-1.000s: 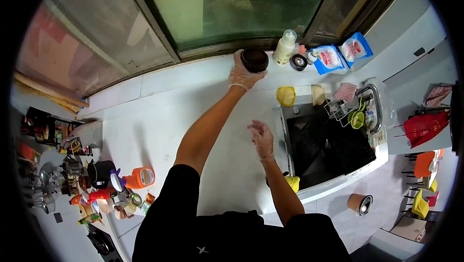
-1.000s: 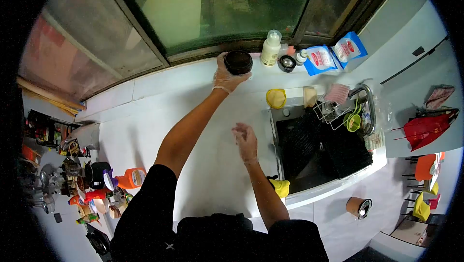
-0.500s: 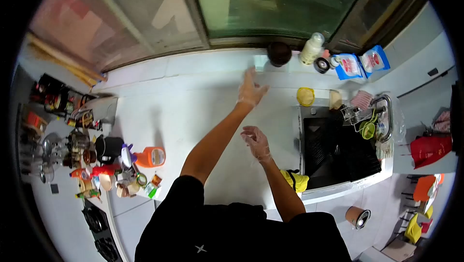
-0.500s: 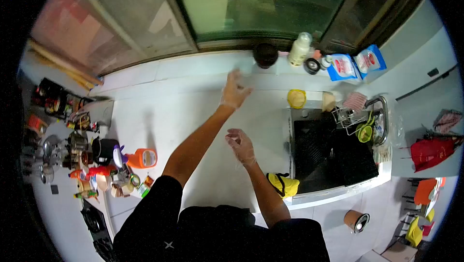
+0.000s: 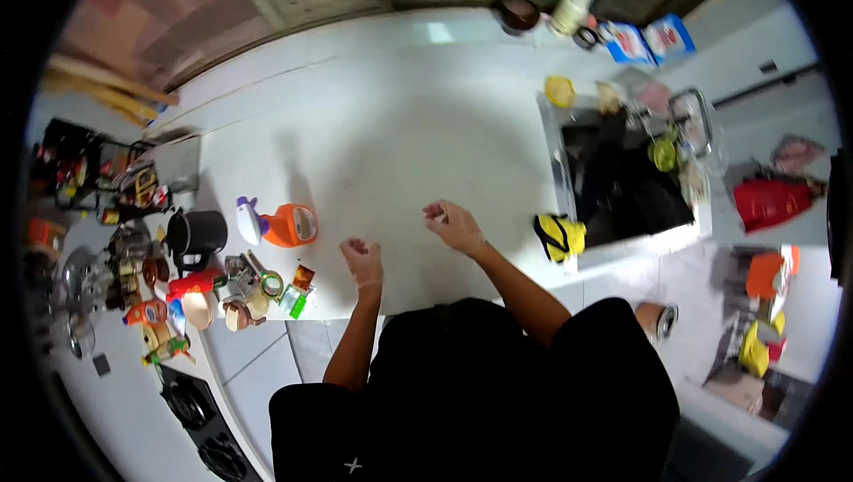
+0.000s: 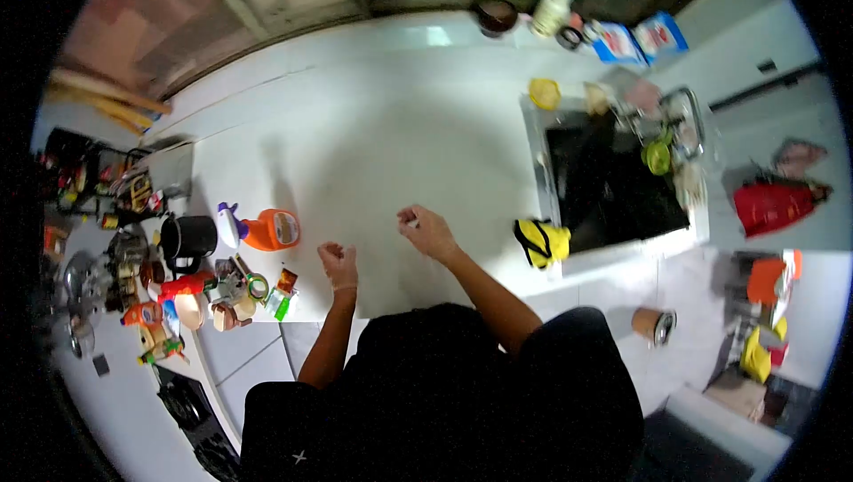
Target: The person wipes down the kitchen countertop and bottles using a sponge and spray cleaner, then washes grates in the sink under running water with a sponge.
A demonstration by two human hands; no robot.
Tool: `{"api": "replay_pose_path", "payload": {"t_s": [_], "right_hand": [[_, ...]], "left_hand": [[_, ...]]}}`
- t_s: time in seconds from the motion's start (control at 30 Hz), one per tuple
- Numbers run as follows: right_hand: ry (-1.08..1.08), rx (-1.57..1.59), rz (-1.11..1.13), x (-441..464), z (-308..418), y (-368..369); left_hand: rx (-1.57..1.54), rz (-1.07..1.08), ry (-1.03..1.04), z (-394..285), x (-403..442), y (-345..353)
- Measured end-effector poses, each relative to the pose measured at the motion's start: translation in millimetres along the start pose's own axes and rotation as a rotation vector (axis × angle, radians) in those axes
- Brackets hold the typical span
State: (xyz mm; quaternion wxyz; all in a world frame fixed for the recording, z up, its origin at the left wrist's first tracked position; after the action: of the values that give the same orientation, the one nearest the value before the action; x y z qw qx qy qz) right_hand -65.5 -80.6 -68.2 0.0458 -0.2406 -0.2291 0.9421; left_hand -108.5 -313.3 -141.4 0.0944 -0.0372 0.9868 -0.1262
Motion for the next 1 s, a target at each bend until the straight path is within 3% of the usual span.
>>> {"api": "replay_pose_path", "payload": {"t_s": [0.17, 0.33, 0.4, 0.53, 0.67, 0.8, 0.83, 0.93, 1.0], "right_hand": [[-0.004, -0.164, -0.202, -18.6, -40.4, -36.8], [0.211, -0.607, -0.390, -77.7, -88.2, -111.1], [0.428, -0.754, -0.436, -102.6, -102.9, -132.9], [0.769, -0.816, -0.261, -122.1, -141.6, -143.8], [0.761, -0.709, -0.303, -100.6, -196.0, -135.4], [0.656, -0.500, -0.429, -80.0, -181.9, -138.9], [0.426, -0.009, -0.561, -83.2, -163.4, -138.8], [0.112, 1.163, -0.400, -50.9, -146.4, -118.9], [-0.091, 1.441, -0.224, -53.1, -74.0, -123.1]], "left_hand": [[0.003, 0.347, 0.103, -29.4, -6.5, 66.7], [0.000, 0.590, 0.088, -43.5, -24.5, 110.9], [0.028, 0.643, 0.075, -37.3, -33.6, 121.1], [0.121, 0.700, 0.109, -23.4, -51.7, 123.6], [0.194, 0.742, 0.072, -26.7, -63.5, 119.7], [0.116, 0.756, 0.051, -18.2, -56.0, 118.4], [0.085, 0.753, 0.047, -20.3, -55.3, 119.0], [0.018, 0.733, 0.044, -29.6, -48.6, 118.3], [-0.044, 0.748, 0.027, -45.4, -44.2, 116.2]]}}
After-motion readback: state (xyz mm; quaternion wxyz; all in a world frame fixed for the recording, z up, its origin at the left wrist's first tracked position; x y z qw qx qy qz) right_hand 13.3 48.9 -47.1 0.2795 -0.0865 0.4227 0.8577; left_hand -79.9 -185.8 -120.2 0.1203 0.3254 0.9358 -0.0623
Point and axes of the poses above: each hand's wrist, its own x-axis towards the middle knuckle, its own y-axis out of the palm, z = x × y, the point moved 2 cm from there along x, towards the middle knuckle, and after that the axes turned 5 degrees about -x, right-handed, at the moved point
